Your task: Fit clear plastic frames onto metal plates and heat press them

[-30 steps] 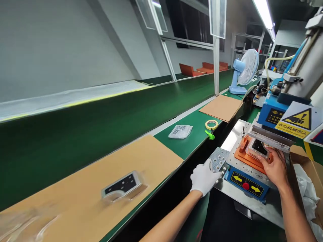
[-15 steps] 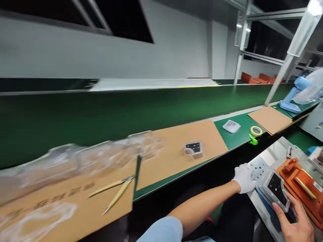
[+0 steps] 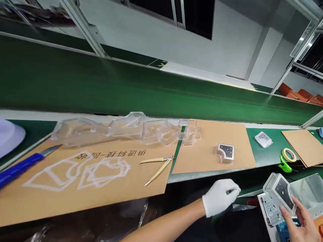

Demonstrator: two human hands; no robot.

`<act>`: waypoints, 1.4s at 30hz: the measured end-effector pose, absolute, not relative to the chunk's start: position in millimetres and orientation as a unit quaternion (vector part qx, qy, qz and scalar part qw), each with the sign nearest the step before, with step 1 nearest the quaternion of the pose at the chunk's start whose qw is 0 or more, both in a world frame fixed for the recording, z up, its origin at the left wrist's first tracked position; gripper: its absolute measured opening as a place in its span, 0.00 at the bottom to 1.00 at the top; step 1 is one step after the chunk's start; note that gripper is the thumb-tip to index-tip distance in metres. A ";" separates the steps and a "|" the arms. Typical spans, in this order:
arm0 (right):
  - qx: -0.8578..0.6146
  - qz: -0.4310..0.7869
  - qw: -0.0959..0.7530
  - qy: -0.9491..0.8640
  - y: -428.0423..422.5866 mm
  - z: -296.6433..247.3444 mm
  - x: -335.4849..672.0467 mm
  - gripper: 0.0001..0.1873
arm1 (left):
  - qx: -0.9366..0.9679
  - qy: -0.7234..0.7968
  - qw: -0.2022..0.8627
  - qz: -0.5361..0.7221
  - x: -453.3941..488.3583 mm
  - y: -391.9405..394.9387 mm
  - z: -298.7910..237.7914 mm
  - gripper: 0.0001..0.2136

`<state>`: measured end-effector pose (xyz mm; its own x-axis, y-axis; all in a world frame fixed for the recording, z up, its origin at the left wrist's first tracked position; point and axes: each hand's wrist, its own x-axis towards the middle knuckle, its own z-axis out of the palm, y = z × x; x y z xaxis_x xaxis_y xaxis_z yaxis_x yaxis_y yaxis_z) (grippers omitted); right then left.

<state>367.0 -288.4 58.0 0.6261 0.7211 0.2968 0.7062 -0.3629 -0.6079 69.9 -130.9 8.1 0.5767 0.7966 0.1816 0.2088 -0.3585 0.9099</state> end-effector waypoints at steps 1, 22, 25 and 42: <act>-0.820 0.007 0.357 -0.448 -265.7 66.3 367.6 0.36 | 0.742 0.343 0.451 0.359 54.8 -124.8 10.3 0.13; -0.762 0.040 0.248 -0.597 317.1 44.0 346.1 0.41 | 0.689 0.556 0.209 0.414 -14.5 -75.6 -7.5 0.13; -0.729 0.039 0.242 -0.639 272.0 49.7 340.4 0.44 | 0.691 0.549 0.215 0.419 -13.9 -74.2 -5.7 0.12; -0.570 0.267 0.187 -0.754 -49.9 80.3 243.9 0.57 | 0.634 0.500 0.384 0.448 -2.5 -58.8 -4.3 0.23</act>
<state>243.9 -49.9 80.3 -0.2805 0.9596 -0.0216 0.7599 0.2082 -0.6158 -2.5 -58.8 -4.3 0.0982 0.9781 0.1837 0.2896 -0.2047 0.9350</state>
